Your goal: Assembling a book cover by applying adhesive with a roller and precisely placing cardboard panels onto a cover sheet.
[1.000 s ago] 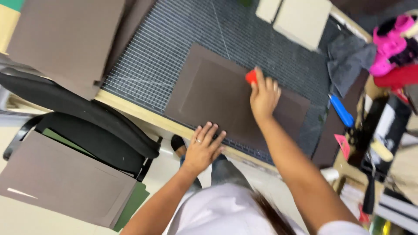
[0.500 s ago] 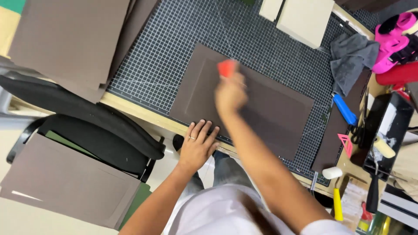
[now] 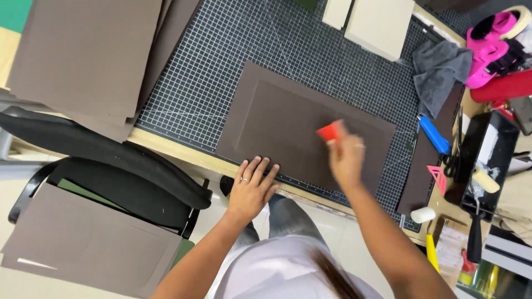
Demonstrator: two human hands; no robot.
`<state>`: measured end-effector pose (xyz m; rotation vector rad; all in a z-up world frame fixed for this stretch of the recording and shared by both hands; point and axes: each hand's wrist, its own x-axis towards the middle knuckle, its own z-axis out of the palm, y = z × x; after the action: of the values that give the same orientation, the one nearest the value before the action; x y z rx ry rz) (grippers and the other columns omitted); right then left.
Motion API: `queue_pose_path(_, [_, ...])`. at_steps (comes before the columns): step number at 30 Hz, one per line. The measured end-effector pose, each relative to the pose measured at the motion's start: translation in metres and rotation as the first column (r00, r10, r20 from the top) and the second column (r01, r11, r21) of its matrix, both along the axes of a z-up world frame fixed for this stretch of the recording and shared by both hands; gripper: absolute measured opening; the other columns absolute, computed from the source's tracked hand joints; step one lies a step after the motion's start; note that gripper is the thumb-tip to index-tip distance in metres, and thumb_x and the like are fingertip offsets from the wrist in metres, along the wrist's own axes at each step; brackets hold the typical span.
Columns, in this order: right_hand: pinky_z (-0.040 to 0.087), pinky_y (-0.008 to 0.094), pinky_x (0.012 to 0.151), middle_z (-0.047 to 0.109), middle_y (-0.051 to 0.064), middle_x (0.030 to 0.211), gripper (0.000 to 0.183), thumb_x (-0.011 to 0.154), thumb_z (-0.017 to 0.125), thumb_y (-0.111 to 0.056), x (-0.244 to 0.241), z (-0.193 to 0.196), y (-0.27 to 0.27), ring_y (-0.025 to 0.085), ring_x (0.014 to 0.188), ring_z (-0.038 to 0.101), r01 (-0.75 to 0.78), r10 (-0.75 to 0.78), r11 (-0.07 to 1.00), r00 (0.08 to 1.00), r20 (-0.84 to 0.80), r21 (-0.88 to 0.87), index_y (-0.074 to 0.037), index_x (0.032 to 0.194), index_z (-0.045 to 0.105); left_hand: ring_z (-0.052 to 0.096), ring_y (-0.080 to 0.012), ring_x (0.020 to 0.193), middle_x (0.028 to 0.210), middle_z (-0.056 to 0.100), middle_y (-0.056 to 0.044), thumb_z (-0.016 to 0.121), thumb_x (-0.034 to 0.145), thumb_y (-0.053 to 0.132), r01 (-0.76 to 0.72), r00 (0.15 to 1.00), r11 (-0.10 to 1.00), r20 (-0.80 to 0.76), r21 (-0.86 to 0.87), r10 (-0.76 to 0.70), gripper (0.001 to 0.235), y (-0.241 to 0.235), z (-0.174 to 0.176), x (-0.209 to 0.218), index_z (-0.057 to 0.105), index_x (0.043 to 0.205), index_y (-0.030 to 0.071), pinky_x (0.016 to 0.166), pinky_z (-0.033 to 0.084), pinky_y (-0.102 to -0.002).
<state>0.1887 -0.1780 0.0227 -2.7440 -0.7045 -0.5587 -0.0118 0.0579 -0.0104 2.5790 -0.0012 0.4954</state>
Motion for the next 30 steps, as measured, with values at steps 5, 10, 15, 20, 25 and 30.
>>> queue_pose_path(5, [0.045,0.044,0.079,0.058,0.006,0.092,0.05,0.102,0.063,-0.025,0.035,-0.015,0.029,0.033,0.09,0.055,-0.085,0.107,0.978,0.989,0.107,-0.193,-0.03,0.152,0.058,0.048,-0.029,0.14,0.144,0.056,-0.008,0.059,0.1,0.047,-0.003,1.0,0.999,0.014,0.037,0.003,0.049,0.0,-0.003,0.003,0.06,0.144,0.027,0.122,0.03,-0.051])
queue_pose_path(10, [0.043,0.045,0.081,0.057,0.005,0.097,0.05,0.104,0.06,-0.024,0.045,-0.021,0.032,0.031,0.094,0.053,-0.03,0.037,0.992,0.998,0.054,-0.123,-0.03,0.153,0.055,0.049,-0.0288,0.139,0.144,0.057,-0.007,0.057,0.101,0.047,-0.013,1.0,0.999,0.008,0.035,0.013,0.048,-0.004,-0.001,0.002,0.06,0.145,0.027,0.122,0.03,-0.051])
queue_pose_path(15, [0.042,0.048,0.085,0.055,0.005,0.096,0.05,0.1,0.065,-0.024,0.052,-0.021,0.031,0.033,0.096,0.052,-0.032,0.048,0.985,0.995,0.093,-0.17,-0.032,0.15,0.059,0.051,-0.0306,0.138,0.144,0.058,-0.009,0.06,0.099,0.045,-0.01,0.999,1.0,-0.03,0.016,0.01,0.049,-0.009,0.001,-0.003,0.06,0.145,0.027,0.121,0.033,-0.052])
queue_pose_path(20, [0.042,0.046,0.081,0.054,0.003,0.095,0.051,0.103,0.06,-0.024,0.042,-0.025,0.022,0.031,0.094,0.051,-0.047,0.055,0.986,0.997,0.051,-0.161,-0.036,0.153,0.055,0.049,-0.0288,0.141,0.144,0.058,-0.007,0.059,0.1,0.045,-0.062,0.998,0.998,-0.019,0.025,0.062,0.045,-0.014,0.003,-0.002,0.062,0.142,0.028,0.122,0.029,-0.052])
queue_pose_path(25, [0.043,0.047,0.082,0.053,0.004,0.095,0.056,0.099,0.069,-0.021,0.066,-0.024,0.027,0.033,0.096,0.052,-0.047,0.064,0.984,0.994,0.093,-0.171,-0.034,0.151,0.055,0.05,-0.0292,0.14,0.143,0.059,-0.006,0.06,0.101,0.045,-0.092,0.996,0.996,0.022,0.012,0.092,0.044,-0.019,0.002,0.001,0.064,0.141,0.028,0.122,0.031,-0.052])
queue_pose_path(30, [0.045,0.051,0.085,0.056,0.003,0.1,0.055,0.102,0.062,-0.024,0.015,-0.027,0.027,0.032,0.098,0.052,-0.154,0.141,0.981,0.983,-0.113,-0.114,-0.035,0.154,0.05,0.048,-0.0287,0.142,0.145,0.058,-0.006,0.058,0.103,0.045,-0.14,0.989,0.99,0.04,-0.001,0.14,0.043,-0.023,-0.004,-0.002,0.064,0.142,0.027,0.124,0.028,-0.051])
